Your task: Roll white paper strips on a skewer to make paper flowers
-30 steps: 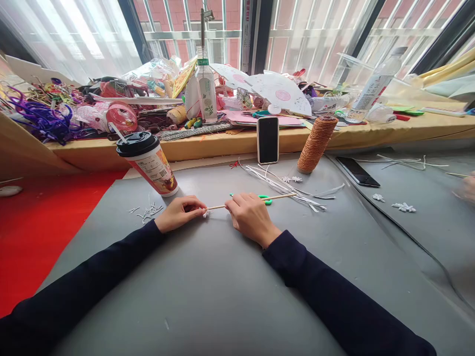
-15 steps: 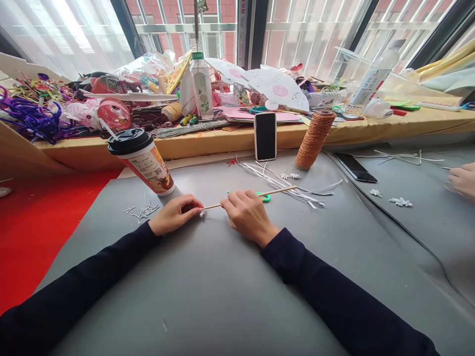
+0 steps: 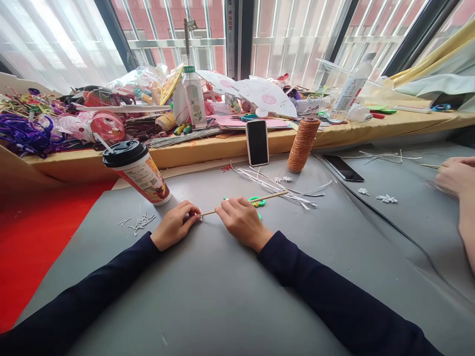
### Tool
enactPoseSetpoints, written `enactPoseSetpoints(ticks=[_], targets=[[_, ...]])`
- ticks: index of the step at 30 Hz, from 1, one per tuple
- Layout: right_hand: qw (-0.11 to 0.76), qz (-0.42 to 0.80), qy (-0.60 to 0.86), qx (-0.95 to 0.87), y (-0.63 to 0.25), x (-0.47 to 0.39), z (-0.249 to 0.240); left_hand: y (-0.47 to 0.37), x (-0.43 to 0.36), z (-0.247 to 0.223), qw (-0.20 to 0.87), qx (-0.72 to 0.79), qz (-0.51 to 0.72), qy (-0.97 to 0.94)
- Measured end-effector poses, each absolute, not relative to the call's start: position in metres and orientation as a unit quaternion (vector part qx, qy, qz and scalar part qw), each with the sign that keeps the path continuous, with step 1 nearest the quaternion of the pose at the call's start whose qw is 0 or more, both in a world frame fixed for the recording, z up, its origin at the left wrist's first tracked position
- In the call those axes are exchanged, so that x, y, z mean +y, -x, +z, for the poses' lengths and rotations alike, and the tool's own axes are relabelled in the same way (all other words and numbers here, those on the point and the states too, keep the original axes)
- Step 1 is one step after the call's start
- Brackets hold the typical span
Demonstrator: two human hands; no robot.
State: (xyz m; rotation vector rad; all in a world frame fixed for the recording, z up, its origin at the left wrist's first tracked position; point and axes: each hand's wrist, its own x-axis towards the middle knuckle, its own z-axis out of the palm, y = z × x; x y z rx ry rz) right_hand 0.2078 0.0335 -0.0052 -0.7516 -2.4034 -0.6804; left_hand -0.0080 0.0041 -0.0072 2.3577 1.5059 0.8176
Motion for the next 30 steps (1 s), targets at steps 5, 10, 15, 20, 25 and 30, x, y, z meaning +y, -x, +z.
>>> enactPoseSetpoints(ticks=[5, 10, 15, 20, 25, 30], targets=[[0.246, -0.236, 0.318, -0.885, -0.207, 0.037, -0.003, 0.008, 0.009, -0.012, 0.061, 0.511, 0.298, -0.804], [0.263, -0.205, 0.353, -0.874, -0.214, 0.036, 0.007, 0.008, 0.009, -0.009, 0.041, 0.491, 0.356, -0.794], [0.301, -0.15, 0.419, -0.843, -0.223, 0.037, 0.008, 0.01, 0.01, -0.01, 0.082, 0.501, 0.43, -0.747], [0.251, -0.094, 0.396, -0.878, -0.215, 0.036, 0.002, 0.003, 0.008, -0.006, 0.264, 0.45, 0.536, -0.663], [0.355, 0.072, 0.369, -0.856, -0.191, 0.026, 0.003, -0.006, 0.002, -0.002, 0.337, 0.419, 0.545, -0.643], [0.414, 0.33, 0.354, -0.771, -0.179, 0.019, 0.002, -0.006, 0.0, -0.002, 0.337, 0.417, 0.53, -0.656]])
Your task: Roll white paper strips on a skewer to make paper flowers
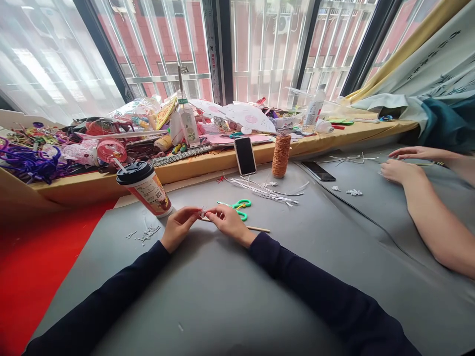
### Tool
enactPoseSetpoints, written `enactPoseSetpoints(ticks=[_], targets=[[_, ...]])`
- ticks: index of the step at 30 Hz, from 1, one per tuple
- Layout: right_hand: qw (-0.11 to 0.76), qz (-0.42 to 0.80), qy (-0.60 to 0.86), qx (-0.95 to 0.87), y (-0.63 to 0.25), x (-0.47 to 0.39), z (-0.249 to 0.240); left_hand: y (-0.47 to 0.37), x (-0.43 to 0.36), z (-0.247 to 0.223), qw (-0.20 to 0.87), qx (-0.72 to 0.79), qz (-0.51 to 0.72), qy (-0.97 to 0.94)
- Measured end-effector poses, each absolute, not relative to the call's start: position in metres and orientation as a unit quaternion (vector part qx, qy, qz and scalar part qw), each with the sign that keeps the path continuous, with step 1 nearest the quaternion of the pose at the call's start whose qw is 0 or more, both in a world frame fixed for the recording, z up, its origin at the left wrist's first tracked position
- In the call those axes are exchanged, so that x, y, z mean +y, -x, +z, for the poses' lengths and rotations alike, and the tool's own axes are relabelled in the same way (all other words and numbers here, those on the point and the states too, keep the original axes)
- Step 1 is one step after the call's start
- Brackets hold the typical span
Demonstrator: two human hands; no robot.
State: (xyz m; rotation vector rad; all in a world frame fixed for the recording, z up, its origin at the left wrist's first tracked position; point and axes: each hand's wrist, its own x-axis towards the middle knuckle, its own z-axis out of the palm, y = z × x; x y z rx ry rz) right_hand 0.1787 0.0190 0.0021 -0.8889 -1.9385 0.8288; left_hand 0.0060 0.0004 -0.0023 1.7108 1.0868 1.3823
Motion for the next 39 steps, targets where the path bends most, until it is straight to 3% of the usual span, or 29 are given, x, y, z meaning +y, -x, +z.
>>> enactPoseSetpoints(ticks=[6, 16, 20, 26, 34, 39], targets=[[0.442, 0.438, 0.353, -0.699, -0.182, 0.026, -0.002, -0.007, -0.001, 0.001, 0.379, 0.411, 0.512, -0.652], [0.405, 0.39, 0.368, -0.74, -0.182, 0.024, 0.0, -0.019, -0.006, 0.0, 0.417, 0.442, 0.537, -0.585], [0.414, 0.346, 0.372, -0.756, -0.182, 0.021, 0.002, -0.02, -0.007, -0.002, 0.394, 0.452, 0.547, -0.584], [0.445, 0.276, 0.393, -0.756, -0.179, 0.016, 0.004, -0.025, -0.013, -0.004, 0.265, 0.495, 0.554, -0.615], [0.425, 0.439, 0.368, -0.701, -0.182, 0.017, 0.006, -0.024, -0.014, -0.002, 0.309, 0.454, 0.56, -0.62], [0.421, 0.409, 0.37, -0.72, -0.185, 0.018, 0.006, -0.023, -0.015, -0.001, 0.283, 0.453, 0.563, -0.631]])
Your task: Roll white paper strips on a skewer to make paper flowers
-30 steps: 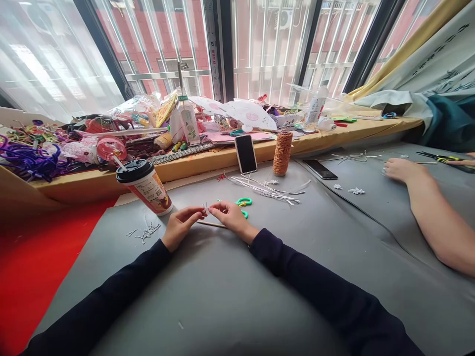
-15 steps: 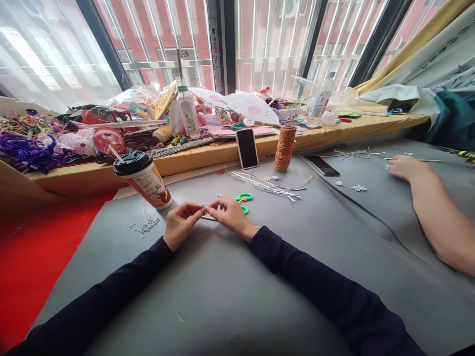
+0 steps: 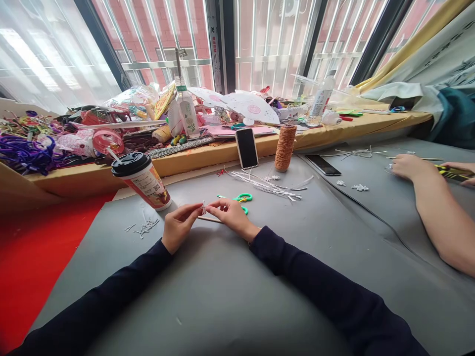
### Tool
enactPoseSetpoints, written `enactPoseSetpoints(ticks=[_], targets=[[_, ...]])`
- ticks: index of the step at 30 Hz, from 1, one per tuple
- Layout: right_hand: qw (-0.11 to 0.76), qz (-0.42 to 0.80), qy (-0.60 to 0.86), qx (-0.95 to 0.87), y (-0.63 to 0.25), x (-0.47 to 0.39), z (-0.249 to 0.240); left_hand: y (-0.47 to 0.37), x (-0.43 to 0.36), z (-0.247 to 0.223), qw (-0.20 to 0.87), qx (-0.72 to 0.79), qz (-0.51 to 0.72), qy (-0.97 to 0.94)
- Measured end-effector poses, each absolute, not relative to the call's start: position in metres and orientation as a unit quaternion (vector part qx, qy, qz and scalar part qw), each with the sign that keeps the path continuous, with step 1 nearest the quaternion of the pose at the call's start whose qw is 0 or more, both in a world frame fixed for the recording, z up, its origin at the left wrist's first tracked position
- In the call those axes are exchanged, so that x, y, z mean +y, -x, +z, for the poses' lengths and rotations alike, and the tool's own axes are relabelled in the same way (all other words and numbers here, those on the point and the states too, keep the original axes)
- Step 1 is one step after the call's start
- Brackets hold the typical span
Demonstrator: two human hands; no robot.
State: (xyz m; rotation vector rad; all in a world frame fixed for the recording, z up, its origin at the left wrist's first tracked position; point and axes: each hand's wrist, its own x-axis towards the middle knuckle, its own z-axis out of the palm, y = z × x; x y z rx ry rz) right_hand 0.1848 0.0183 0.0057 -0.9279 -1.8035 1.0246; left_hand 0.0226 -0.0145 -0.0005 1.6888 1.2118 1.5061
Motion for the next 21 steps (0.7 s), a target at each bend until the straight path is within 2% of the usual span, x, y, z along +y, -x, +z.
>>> enactPoseSetpoints(ticks=[11, 16, 21], targets=[[0.503, 0.263, 0.361, -0.74, -0.1862, 0.0128, 0.007, -0.0221, -0.0139, 0.0009, 0.356, 0.444, 0.581, -0.582], [0.474, 0.207, 0.33, -0.789, -0.1878, 0.0111, 0.0105, -0.0226, -0.0155, 0.002, 0.36, 0.437, 0.576, -0.59], [0.472, 0.205, 0.327, -0.793, -0.1878, 0.0119, 0.0092, -0.0233, -0.0179, 0.0043, 0.367, 0.435, 0.57, -0.593]])
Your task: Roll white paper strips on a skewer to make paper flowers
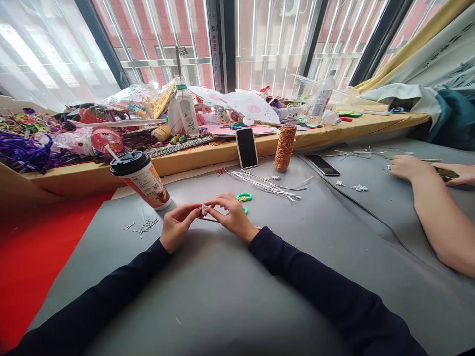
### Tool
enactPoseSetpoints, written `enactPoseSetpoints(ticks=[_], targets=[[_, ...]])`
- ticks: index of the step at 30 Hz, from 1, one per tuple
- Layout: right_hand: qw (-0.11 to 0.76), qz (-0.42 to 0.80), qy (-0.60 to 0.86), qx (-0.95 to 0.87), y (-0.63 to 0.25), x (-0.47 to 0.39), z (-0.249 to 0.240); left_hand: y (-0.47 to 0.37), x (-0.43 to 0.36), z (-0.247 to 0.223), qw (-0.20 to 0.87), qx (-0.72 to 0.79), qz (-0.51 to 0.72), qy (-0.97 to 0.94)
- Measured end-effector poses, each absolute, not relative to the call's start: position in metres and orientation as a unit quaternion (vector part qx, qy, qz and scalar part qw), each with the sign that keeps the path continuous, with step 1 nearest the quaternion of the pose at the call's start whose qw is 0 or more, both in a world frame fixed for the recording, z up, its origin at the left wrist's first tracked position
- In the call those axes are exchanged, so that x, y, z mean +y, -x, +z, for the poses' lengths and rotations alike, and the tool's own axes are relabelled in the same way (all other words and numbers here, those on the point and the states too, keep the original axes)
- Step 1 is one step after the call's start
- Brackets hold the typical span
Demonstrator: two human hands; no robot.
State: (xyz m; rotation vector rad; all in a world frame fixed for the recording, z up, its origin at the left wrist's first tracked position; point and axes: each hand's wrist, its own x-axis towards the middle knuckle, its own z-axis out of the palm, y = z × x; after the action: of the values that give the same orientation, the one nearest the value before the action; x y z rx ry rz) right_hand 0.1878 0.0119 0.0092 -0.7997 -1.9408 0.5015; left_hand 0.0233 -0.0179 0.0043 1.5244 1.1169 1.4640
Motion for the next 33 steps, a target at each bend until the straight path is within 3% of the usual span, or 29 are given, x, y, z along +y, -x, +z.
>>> enactPoseSetpoints(ticks=[10, 23, 33], targets=[[0.496, 0.164, 0.318, -0.791, -0.188, 0.014, 0.008, -0.025, -0.02, 0.005, 0.366, 0.409, 0.574, -0.608], [0.512, 0.111, 0.274, -0.807, -0.19, 0.013, 0.01, -0.019, -0.022, 0.007, 0.119, 0.411, 0.54, -0.725], [0.486, 0.134, 0.238, -0.83, -0.196, 0.013, 0.013, -0.015, -0.023, 0.011, 0.095, 0.375, 0.516, -0.764]])
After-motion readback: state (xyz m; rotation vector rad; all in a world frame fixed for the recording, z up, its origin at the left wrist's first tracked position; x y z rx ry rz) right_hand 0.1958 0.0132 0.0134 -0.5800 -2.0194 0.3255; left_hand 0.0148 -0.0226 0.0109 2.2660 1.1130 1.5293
